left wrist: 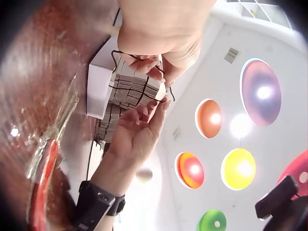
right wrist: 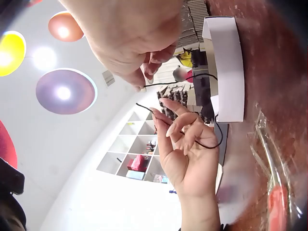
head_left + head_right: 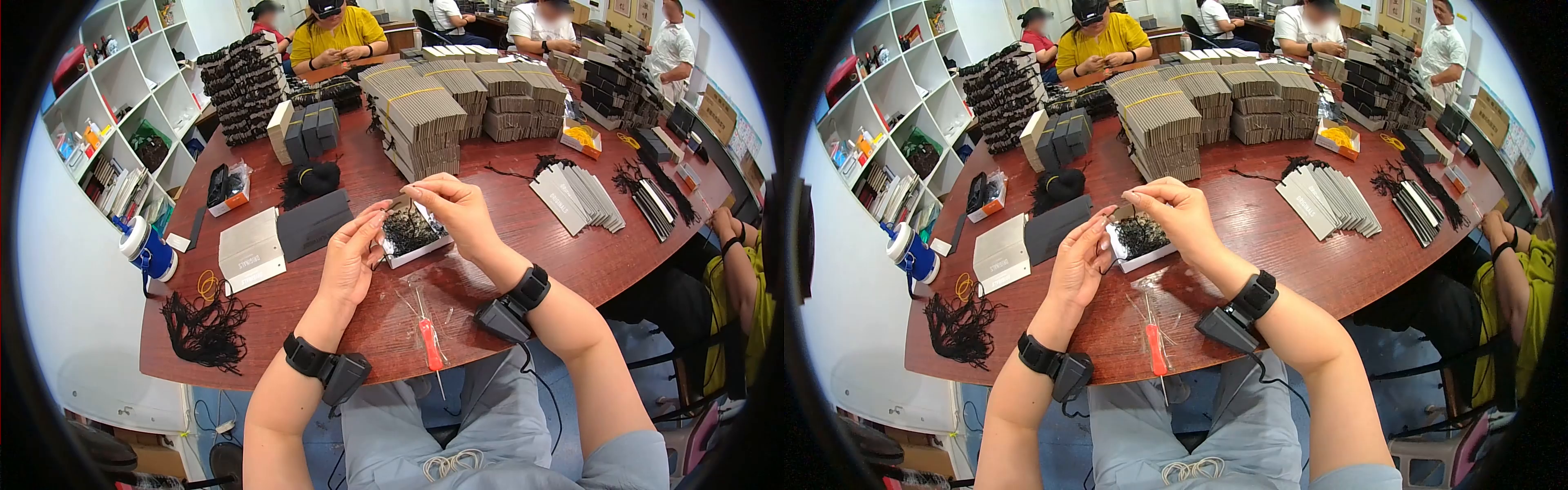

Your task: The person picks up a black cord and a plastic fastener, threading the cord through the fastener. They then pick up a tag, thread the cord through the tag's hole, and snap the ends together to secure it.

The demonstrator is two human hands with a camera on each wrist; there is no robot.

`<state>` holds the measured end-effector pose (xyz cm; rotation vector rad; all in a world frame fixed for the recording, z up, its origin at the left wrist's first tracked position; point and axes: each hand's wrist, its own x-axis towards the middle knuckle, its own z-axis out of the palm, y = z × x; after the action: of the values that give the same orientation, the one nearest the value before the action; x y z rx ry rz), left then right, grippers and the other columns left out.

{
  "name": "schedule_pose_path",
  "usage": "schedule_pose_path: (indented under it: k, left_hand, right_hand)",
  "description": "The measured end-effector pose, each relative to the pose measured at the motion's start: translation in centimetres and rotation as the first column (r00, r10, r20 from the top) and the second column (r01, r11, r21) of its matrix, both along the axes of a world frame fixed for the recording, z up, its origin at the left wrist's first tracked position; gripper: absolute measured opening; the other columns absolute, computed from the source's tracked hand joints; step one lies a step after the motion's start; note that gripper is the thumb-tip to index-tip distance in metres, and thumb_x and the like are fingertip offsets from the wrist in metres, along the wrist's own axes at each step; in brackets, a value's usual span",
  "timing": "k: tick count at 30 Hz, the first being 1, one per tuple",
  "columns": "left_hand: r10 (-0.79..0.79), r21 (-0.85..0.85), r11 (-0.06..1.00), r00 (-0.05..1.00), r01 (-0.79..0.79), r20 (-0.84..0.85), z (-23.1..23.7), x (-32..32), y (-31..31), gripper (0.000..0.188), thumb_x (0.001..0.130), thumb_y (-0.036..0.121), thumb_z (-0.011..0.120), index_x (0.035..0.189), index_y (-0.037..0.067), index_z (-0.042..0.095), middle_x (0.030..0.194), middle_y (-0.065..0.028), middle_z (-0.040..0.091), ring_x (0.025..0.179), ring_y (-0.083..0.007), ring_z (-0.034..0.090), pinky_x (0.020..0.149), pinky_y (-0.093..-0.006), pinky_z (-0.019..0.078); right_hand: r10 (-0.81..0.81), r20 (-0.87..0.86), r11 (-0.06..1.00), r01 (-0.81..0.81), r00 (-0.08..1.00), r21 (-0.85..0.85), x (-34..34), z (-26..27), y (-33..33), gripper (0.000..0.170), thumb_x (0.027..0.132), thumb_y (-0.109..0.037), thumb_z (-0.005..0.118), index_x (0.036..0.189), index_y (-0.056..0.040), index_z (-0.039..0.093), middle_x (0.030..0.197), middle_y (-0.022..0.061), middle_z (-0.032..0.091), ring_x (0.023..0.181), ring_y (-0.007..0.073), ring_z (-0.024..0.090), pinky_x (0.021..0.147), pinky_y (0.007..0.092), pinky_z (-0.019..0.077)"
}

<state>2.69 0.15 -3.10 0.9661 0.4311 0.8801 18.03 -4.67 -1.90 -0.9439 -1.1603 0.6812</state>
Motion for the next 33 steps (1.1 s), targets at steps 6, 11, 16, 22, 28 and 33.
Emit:
schedule_pose_path:
  k: [6, 11, 16, 22, 28, 33]
  left_hand:
    - [-0.021, -0.056, 0.998, 0.99, 0.029, 0.14, -0.8, -0.2, 0.5, 0.019, 0.079, 0.008, 0.055, 0.096, 0.002, 0.057, 0.071, 0.0016, 0.053, 0.055, -0.0019, 0.04, 0.041, -0.0148, 0.0264]
    - [0.037, -0.007, 0.999, 0.999, -0.037, 0.037, -0.9, 0.1, 0.3, 0.018, 0.081, 0.015, 0.053, 0.096, 0.004, 0.057, 0.061, 0.003, 0.045, 0.047, -0.003, 0.031, 0.042, -0.0153, 0.0225]
    - [0.024, 0.026, 0.999, 1.0, -0.024, 0.015, -0.9, -0.1, 0.3, 0.018, 0.081, 0.014, 0.053, 0.096, 0.004, 0.057, 0.061, 0.0033, 0.045, 0.049, -0.0031, 0.032, 0.042, -0.0156, 0.0232]
    - [0.01, 0.061, 0.998, 0.999, -0.008, -0.035, -0.5, 0.2, -0.1, 0.018, 0.082, 0.016, 0.052, 0.096, 0.004, 0.056, 0.067, 0.0025, 0.047, 0.058, -0.0044, 0.041, 0.044, -0.0158, 0.0273]
    - [-0.138, -0.002, 0.99, 0.99, 0.138, -0.004, 0.6, 0.3, -1.1, 0.016, 0.086, 0.018, 0.047, 0.096, 0.007, 0.048, 0.069, -0.0002, 0.05, 0.056, -0.0068, 0.047, 0.04, -0.0151, 0.0281]
    - [-0.153, 0.061, 0.986, 0.988, 0.153, -0.004, -0.4, 0.2, -0.4, 0.01, 0.086, 0.017, 0.045, 0.09, 0.008, 0.045, 0.06, 0.0005, 0.044, 0.044, -0.0046, 0.037, 0.037, -0.0153, 0.0246]
  right_hand:
    - [-0.001, 0.154, 0.999, -0.006, 0.988, 0.041, -0.3, -0.3, 0.0, 0.012, 0.075, -0.007, 0.059, 0.086, -0.0026, 0.064, 0.078, 0.0005, 0.054, 0.07, 0.0057, 0.047, 0.06, 0.0174, 0.037]
    - [-0.04, 0.221, 0.996, 0.023, 0.975, 0.081, -0.6, -0.3, -0.1, 0.012, 0.074, -0.005, 0.06, 0.085, -0.0032, 0.064, 0.074, 0.001, 0.055, 0.07, 0.006, 0.048, 0.061, 0.0177, 0.0381]
    - [-0.048, 0.222, 0.994, 0.024, 0.974, 0.111, -0.6, -0.3, 0.0, 0.012, 0.074, -0.007, 0.061, 0.084, -0.0021, 0.064, 0.075, 0.0026, 0.055, 0.067, 0.0065, 0.05, 0.058, 0.0182, 0.0403]
    - [-0.013, 0.233, 0.997, -0.004, 0.972, 0.072, -0.7, -0.2, -0.1, 0.012, 0.076, -0.006, 0.058, 0.086, -0.0018, 0.063, 0.076, 0.0018, 0.054, 0.065, 0.0053, 0.048, 0.057, 0.018, 0.0392]
    - [0.124, 0.109, 0.99, -0.13, 0.986, 0.049, -1.1, -0.2, -0.3, 0.014, 0.08, -0.009, 0.054, 0.089, -0.0013, 0.061, 0.082, 0.0041, 0.054, 0.073, 0.0076, 0.051, 0.063, 0.0187, 0.0405]
    - [0.099, 0.161, 0.993, -0.109, 0.982, 0.05, -0.7, 0.0, -0.2, 0.017, 0.084, -0.013, 0.049, 0.091, -0.0009, 0.058, 0.077, 0.0023, 0.055, 0.062, 0.0051, 0.05, 0.053, 0.0156, 0.0401]
